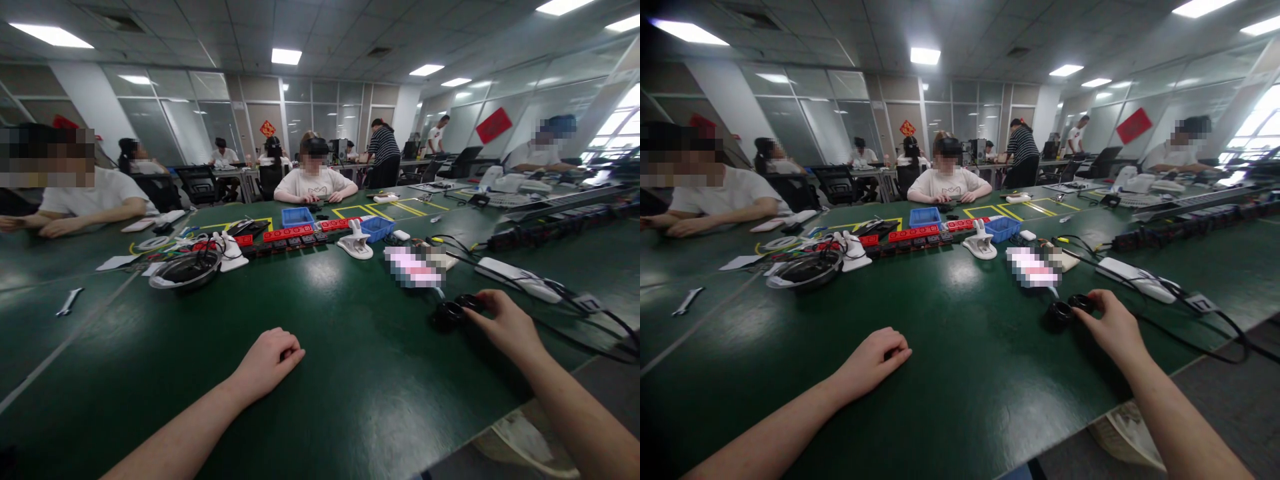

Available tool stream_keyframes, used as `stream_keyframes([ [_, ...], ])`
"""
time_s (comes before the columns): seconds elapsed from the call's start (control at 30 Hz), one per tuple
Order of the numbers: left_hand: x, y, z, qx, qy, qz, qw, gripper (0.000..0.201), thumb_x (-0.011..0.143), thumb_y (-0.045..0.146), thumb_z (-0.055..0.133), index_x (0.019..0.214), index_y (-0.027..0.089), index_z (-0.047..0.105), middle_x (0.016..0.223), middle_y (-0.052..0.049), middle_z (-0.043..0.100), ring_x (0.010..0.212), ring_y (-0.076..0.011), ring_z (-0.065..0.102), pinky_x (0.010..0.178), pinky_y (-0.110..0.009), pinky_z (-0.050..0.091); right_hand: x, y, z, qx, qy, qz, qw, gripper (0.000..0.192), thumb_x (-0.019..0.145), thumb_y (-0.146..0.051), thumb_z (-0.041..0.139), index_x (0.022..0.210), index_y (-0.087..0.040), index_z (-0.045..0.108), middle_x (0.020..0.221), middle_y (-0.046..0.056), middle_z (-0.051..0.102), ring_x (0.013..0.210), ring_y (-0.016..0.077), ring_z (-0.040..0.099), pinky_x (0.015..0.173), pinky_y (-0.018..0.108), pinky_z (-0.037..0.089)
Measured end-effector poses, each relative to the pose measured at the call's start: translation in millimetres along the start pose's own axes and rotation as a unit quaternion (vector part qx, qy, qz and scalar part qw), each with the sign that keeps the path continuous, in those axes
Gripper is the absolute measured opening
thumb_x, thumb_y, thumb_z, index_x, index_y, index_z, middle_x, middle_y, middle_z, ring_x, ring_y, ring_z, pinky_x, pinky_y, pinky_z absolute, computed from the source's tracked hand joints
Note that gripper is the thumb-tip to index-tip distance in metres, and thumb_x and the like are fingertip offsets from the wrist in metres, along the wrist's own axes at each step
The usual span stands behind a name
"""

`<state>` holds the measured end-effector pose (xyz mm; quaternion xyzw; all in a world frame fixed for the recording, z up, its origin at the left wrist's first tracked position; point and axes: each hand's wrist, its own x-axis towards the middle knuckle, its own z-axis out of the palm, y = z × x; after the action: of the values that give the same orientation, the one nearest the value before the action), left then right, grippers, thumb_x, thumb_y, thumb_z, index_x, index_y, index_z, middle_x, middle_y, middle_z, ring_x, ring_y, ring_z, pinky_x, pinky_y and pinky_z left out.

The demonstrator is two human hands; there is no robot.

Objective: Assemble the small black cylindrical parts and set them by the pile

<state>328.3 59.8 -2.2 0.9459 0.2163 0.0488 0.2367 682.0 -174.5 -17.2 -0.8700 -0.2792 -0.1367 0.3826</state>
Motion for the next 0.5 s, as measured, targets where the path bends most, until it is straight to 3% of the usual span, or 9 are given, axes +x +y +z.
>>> stream_keyframes([
  [0.1, -0.4, 0.4, -0.2, 0.004, 0.005, 0.005, 1.0, 0.03, 0.082, 0.039, 0.037, 0.069, 0.018, 0.054, 0.069, 0.001, 0.053, 0.067, -0.013, 0.047, 0.065, -0.027, 0.037, 2.8, 1.9, -2.4, -0.021, -0.076, -0.006, 0.997, 0.048, 0.058, -0.037, 0.061, 0.099, -0.018, 0.047, 0.091, 0.012, 0.057, 0.086, 0.0248, 0.054, 0.07, 0.033, 0.038],
  [0.2, -1.0, 0.4, -0.3, 0.009, 0.015, 0.013, 1.0, 0.029, 0.082, 0.038, 0.038, 0.068, 0.018, 0.054, 0.068, 0.001, 0.053, 0.067, -0.0134, 0.047, 0.064, -0.027, 0.036, 4.9, 0.6, -10.8, 0.001, -0.085, -0.014, 0.996, 0.065, 0.055, -0.039, 0.062, 0.113, -0.018, 0.039, 0.099, 0.014, 0.055, 0.091, 0.0265, 0.052, 0.07, 0.034, 0.038],
  [0.27, -1.4, 0.3, -0.4, 0.012, 0.022, 0.021, 0.999, 0.029, 0.082, 0.037, 0.038, 0.068, 0.018, 0.055, 0.067, 0.001, 0.053, 0.067, -0.0136, 0.047, 0.064, -0.027, 0.036, 3.9, -4.5, -20.1, 0.007, -0.052, -0.023, 0.998, 0.066, 0.056, -0.041, 0.06, 0.114, -0.016, 0.04, 0.103, 0.015, 0.053, 0.092, 0.0265, 0.051, 0.067, 0.033, 0.039],
  [0.33, -1.7, -0.1, -0.5, 0.011, 0.026, 0.027, 0.999, 0.028, 0.081, 0.036, 0.039, 0.068, 0.018, 0.055, 0.067, 0.001, 0.054, 0.067, -0.0135, 0.047, 0.064, -0.027, 0.036, -0.2, -15.6, -30.7, -0.02, 0.021, -0.029, 0.999, 0.054, 0.06, -0.042, 0.054, 0.107, -0.018, 0.047, 0.098, 0.012, 0.055, 0.089, 0.0261, 0.052, 0.064, 0.034, 0.039],
  [0.4, -1.8, -0.9, -0.3, 0.012, 0.027, 0.029, 0.999, 0.028, 0.081, 0.036, 0.039, 0.068, 0.018, 0.055, 0.067, 0.001, 0.054, 0.066, -0.0133, 0.047, 0.063, -0.026, 0.036, -7.6, -33.8, -39.2, -0.054, 0.117, -0.035, 0.991, 0.04, 0.065, -0.041, 0.046, 0.098, -0.019, 0.053, 0.087, 0.01, 0.057, 0.086, 0.0258, 0.052, 0.067, 0.036, 0.038],
  [0.5, -2.0, -2.3, 0.4, 0.01, 0.03, 0.031, 0.999, 0.027, 0.081, 0.036, 0.04, 0.068, 0.018, 0.056, 0.066, 0.001, 0.054, 0.066, -0.0131, 0.047, 0.063, -0.026, 0.036, -22.2, -70.7, -40.2, -0.044, 0.164, -0.094, 0.981, 0.037, 0.069, -0.039, 0.043, 0.096, -0.018, 0.054, 0.084, 0.009, 0.056, 0.084, 0.0245, 0.051, 0.072, 0.036, 0.039],
])
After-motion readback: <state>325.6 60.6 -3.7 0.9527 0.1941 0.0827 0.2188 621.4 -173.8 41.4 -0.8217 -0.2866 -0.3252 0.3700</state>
